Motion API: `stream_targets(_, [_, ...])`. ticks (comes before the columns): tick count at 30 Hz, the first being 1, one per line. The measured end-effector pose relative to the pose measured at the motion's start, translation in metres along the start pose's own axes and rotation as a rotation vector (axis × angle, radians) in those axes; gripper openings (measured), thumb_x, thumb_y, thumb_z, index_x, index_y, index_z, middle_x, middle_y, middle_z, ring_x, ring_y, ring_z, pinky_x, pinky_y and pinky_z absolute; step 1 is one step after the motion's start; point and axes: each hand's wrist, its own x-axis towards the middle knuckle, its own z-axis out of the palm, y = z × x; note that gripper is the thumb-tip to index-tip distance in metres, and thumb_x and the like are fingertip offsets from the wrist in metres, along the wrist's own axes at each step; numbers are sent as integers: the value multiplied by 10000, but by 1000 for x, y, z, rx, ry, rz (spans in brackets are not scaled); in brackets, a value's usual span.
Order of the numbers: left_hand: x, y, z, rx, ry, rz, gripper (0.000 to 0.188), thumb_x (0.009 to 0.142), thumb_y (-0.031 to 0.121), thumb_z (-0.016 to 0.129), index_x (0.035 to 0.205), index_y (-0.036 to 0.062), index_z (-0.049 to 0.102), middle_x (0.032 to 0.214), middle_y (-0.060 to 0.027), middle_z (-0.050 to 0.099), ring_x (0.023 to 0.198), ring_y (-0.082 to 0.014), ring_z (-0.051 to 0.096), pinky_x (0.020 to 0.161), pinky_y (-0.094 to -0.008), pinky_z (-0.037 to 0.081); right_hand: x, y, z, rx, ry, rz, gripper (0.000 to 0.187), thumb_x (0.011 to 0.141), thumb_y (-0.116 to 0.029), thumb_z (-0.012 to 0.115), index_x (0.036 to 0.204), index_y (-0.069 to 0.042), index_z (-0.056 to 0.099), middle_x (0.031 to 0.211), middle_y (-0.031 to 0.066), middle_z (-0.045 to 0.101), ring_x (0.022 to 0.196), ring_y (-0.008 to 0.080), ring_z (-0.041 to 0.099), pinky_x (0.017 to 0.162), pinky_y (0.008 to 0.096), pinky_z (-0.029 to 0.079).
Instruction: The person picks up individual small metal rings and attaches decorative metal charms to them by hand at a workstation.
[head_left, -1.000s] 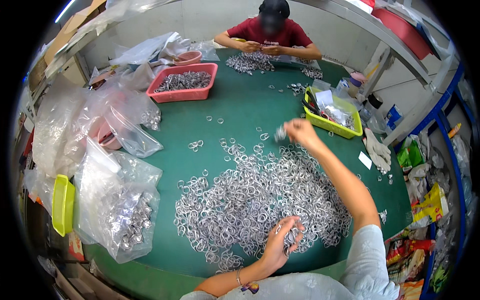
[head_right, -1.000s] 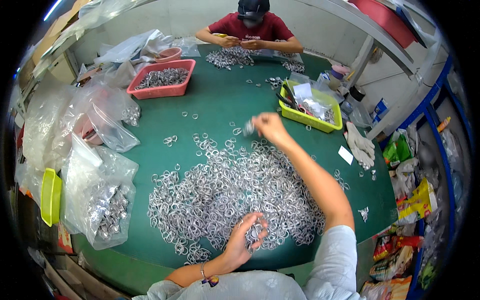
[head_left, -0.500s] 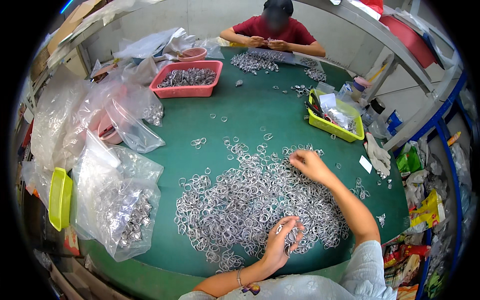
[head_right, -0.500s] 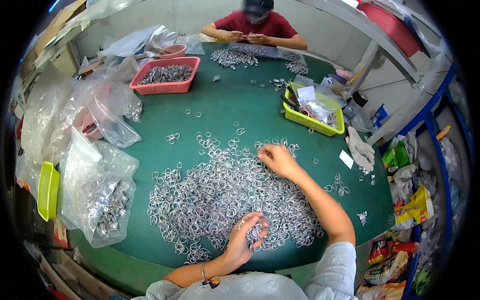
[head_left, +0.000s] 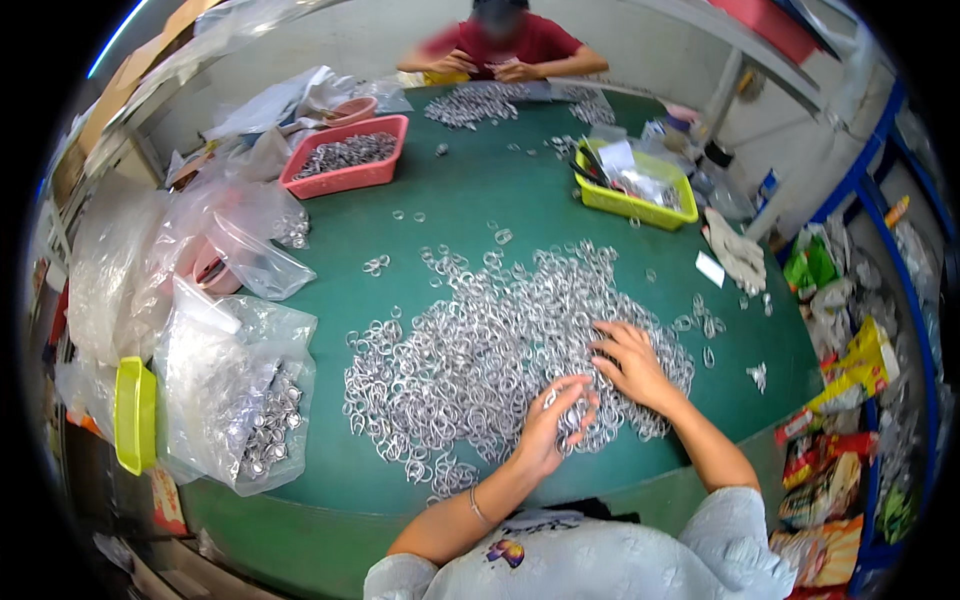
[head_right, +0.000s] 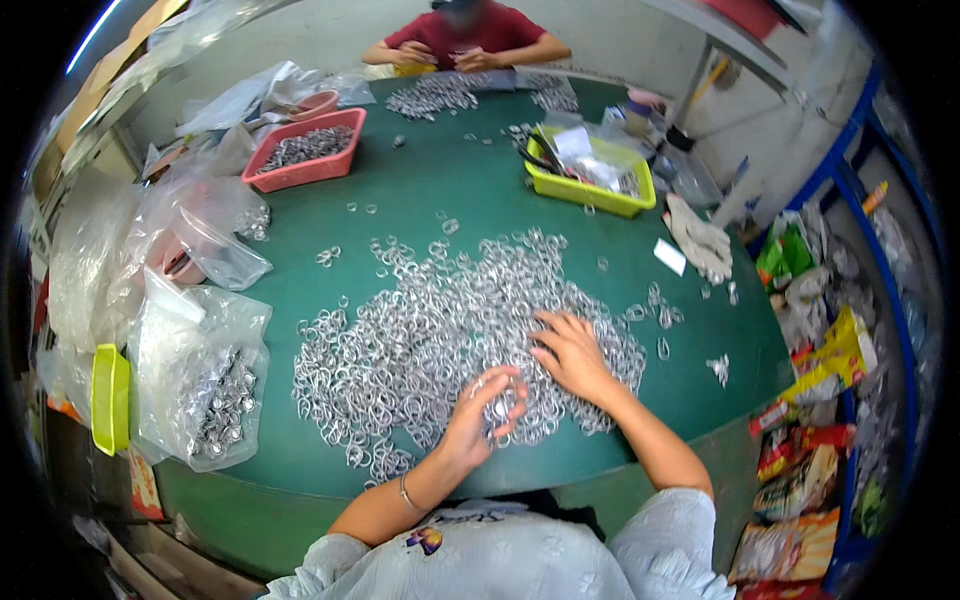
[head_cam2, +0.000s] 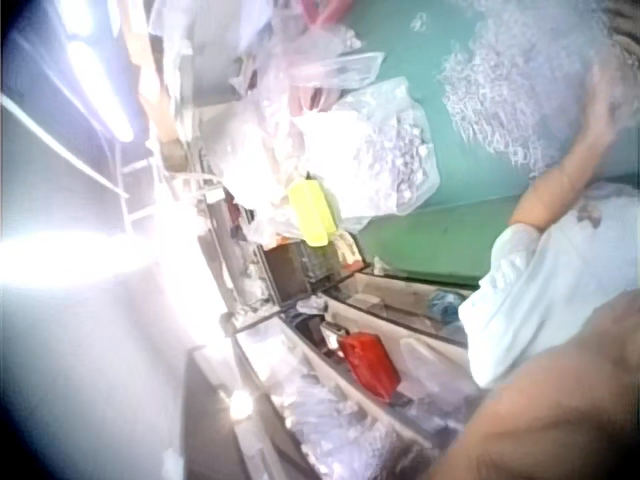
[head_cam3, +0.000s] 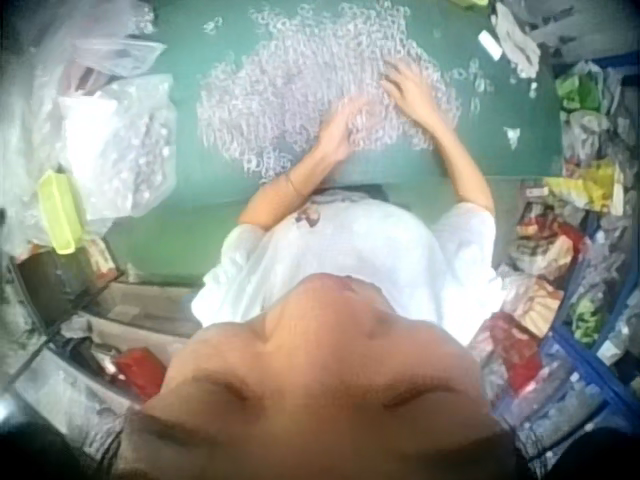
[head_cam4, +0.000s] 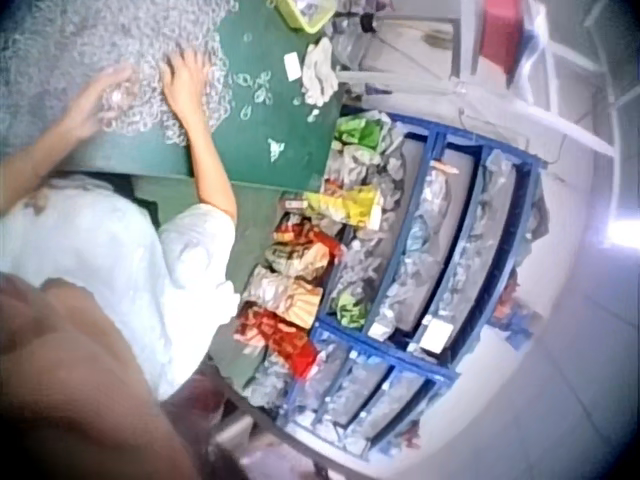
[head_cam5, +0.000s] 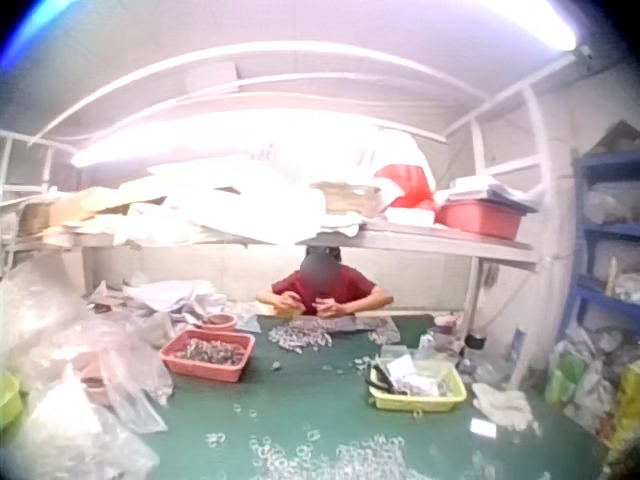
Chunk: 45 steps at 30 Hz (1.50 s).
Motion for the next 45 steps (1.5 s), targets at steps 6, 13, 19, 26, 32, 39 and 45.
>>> stream_targets(6, [4,-3,-4,-60,-50,-35,244,956,271,445,1067,62,507,863,-102,547,633,-138,497,362,-176,336,-17,-14,-14,65,-25,-6,277,840,-148,600,1088,-26,592,1217,125,534,1173,307,450,994,413,333])
stream_targets(13, [5,-5,-1,-167,-36,-73,297,968,313,412,926,52,548,882,-132,540,647,-165,497,358,-169,353,-4,17,-33,305,99,64,135,818,-101,618,910,-7,651,925,103,654,877,258,595,815,356,453])
stream_targets(19, [7,-6,-7,-277,-120,-192,271,958,286,441,942,36,543,904,-143,533,644,-156,487,354,-170,342,31,69,-16,42,257,256,95,773,-114,656,808,-25,656,856,99,606,882,283,537,787,392,411])
stream_targets(26, [7,-6,-7,-153,-105,-126,251,958,268,446,997,34,527,904,-133,531,628,-151,483,358,-176,340,44,71,-15,70,295,295,109,783,-134,662,760,-29,646,839,82,608,840,236,564,754,363,412])
stream_targets(32, [4,-7,-10,-210,-88,-88,299,962,312,444,1036,31,513,884,-124,534,629,-146,486,357,-178,336,29,31,-20,1201,116,471,114,898,-122,562,867,-20,604,815,23,617,741,140,611,644,238,461])
stream_targets(39, [4,-4,-3,106,25,142,302,945,285,498,1079,15,504,879,-96,549,607,-113,506,355,-171,340,16,-1,-21,1632,-97,514,132,937,-130,498,1012,-22,512,909,136,625,759,202,642,637,263,525])
stream_targets(45, [-4,6,10,445,316,297,145,880,153,607,958,34,581,767,-30,602,535,-52,501,368,-163,323,14,-42,-29,1296,-258,372,165,923,-111,520,1027,17,532,826,78,615,718,147,633,559,240,502])
